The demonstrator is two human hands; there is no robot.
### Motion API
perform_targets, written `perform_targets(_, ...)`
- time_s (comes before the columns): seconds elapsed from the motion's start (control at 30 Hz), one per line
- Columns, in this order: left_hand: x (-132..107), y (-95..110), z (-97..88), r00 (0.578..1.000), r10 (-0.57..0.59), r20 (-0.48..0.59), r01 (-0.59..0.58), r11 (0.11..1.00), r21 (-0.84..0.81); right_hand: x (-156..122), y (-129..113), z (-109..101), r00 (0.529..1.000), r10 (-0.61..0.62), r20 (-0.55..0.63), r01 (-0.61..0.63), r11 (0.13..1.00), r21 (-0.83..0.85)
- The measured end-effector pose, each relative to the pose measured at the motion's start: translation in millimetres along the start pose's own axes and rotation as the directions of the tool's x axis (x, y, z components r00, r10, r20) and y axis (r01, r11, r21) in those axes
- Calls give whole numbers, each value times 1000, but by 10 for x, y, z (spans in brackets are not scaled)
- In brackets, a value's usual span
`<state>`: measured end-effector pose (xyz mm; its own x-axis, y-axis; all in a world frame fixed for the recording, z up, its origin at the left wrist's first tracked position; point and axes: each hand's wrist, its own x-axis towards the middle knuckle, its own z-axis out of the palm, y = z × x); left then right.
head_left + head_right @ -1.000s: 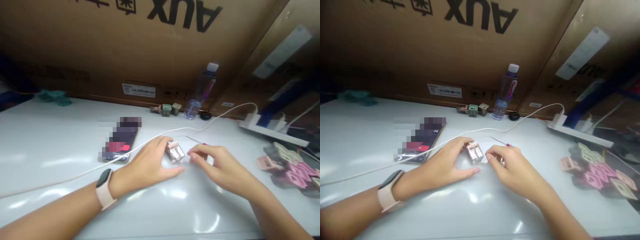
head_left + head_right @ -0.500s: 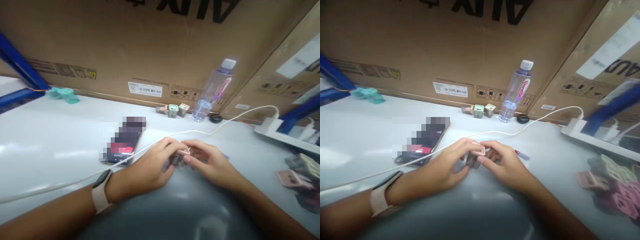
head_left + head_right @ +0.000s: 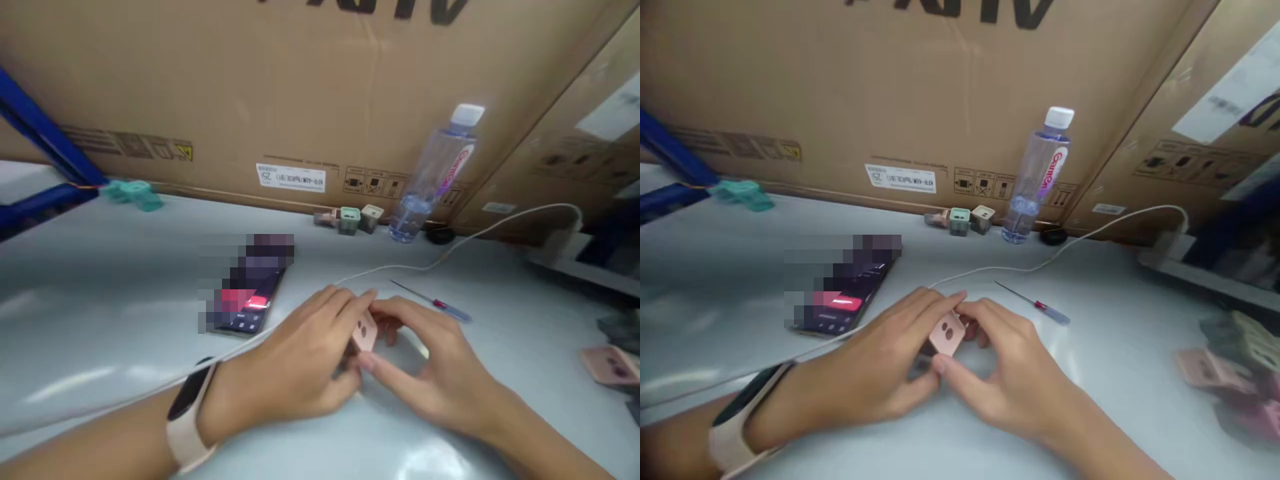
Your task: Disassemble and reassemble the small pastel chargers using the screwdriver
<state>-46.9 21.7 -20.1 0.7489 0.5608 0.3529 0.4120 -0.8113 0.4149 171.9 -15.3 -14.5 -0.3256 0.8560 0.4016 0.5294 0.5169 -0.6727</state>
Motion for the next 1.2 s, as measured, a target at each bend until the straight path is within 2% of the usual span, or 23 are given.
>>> perform_targets(0.07, -3, 21, 16, 999, 25, 26, -27, 998, 53, -17, -45, 28, 1000, -11, -20, 9, 996, -84)
perform_targets(0.13, 5, 26, 34, 999, 32, 35, -35, 997, 75, -17, -85, 57, 1000, 1, -20, -3, 996, -93)
perform_targets(0.27, 27, 26, 39, 998, -29, 55, 26, 998, 51, 6, -118, 66, 998, -56, -40, 51, 992, -118)
perform_targets(0.33, 32, 27, 23, 994, -49, 101, 45, 998, 38, 12, -108, 50, 995, -98, -36, 92, 986, -140)
perform_targets(0.47, 26, 21, -19, 981, -4, 195, 2, 1000, 9, 9, -61, 28, 991, -130, -12, 127, 980, -151)
perform_targets(0.73, 18, 9, -26, 986, 48, 162, -48, 999, -2, 11, -45, 22, 986, -159, -41, 152, 979, -133)
perform_targets(0.87, 17, 28, -23, 991, 22, 134, -30, 998, 58, 10, -60, 32, 984, -153, -93, 136, 976, -169)
perform_targets(1.0, -1, 49, -25, 995, 16, 103, -33, 984, 172, 31, -58, 31, 971, -213, -109, 190, 964, -188)
perform_targets(1.2, -25, 38, 41, 995, -21, 94, 5, 986, 166, 34, -51, 34, 966, -229, -116, 199, 954, -226)
